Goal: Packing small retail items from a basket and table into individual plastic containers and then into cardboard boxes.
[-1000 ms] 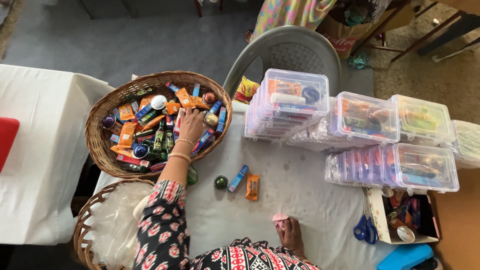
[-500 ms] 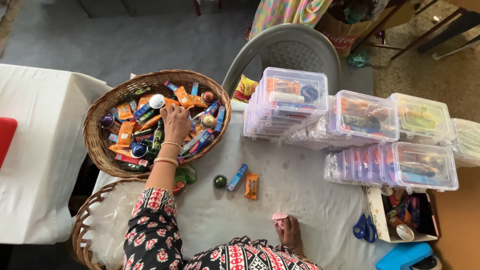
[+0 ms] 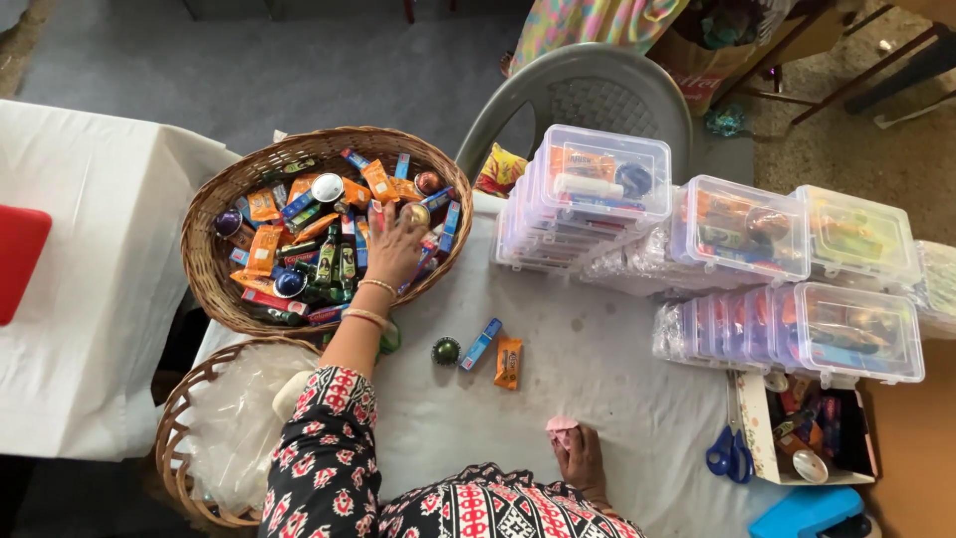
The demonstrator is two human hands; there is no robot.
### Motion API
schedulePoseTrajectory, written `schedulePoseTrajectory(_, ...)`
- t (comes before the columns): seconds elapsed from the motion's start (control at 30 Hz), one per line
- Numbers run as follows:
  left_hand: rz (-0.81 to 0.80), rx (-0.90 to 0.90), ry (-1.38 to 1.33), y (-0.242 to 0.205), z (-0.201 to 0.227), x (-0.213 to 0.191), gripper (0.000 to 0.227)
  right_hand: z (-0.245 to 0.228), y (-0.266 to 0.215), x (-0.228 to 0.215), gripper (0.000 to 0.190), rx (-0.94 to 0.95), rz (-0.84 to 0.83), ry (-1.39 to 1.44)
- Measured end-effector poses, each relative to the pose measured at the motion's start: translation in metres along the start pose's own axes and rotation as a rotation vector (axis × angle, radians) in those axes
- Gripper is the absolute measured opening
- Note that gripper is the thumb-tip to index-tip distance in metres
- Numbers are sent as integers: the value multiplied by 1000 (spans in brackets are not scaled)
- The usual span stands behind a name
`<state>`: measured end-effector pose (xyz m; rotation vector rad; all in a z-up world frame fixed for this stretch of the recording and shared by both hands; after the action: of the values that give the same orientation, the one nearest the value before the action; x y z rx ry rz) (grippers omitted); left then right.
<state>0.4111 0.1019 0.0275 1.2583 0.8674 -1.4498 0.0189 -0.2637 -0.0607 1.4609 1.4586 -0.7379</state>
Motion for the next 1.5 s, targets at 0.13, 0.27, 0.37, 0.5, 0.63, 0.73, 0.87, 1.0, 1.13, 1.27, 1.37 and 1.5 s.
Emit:
schedulePoseTrajectory(0.13,24,-75,-12,-25,-24,-29,34,4,-3,3,42,31,2,26)
schedulePoseTrajectory(0.27,170,-291,-34,-78,-77,-46,42,7,-2,4,40,71,-20,25)
schedulePoseTrajectory(0.37,274,-516,-13,-125,-128,-49,51,3,0,0,37,87,-22,40)
schedulePoseTrajectory(0.5,323,-831,-129,-165,-186,-19,71,4,0,0,38,45,9,10)
schedulePoseTrajectory(0.63,115,-971,-308,-150,-195,19,65,4,-1,2,38,18,5,13)
schedulePoseTrajectory(0.73,1,-988,-231,-129,-176,32,64,8,-3,5,38,27,17,10)
schedulePoseTrajectory(0.87,101,-939,-274,-104,-155,35,64,12,-6,8,40,15,11,7)
schedulePoseTrajectory(1.0,139,-942,-245,-92,-140,23,67,7,-2,4,40,15,12,20)
schedulePoseTrajectory(1.13,205,-886,-264,-84,-128,20,70,6,-2,9,40,7,9,18)
schedulePoseTrajectory(1.27,247,-831,-257,-76,-115,11,74,12,-4,9,40,9,17,-3)
schedulePoseTrajectory(1.37,237,-788,-327,-75,-108,-4,75,14,-4,9,39,11,24,-16)
schedulePoseTrajectory(1.5,302,-657,-460,-75,-103,-18,75,11,-3,7,38,-19,51,-16)
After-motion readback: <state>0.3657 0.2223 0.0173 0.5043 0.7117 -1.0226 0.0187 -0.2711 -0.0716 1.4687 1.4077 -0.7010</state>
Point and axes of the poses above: each hand's wrist, its own y-axis towards the middle knuckle, its own x-axis out of the palm, z = x × y, the point moved 10 cm from there along y, towards the middle knuckle, and after that the axes turned 2 degrees about -x, right-handed, at the moved point
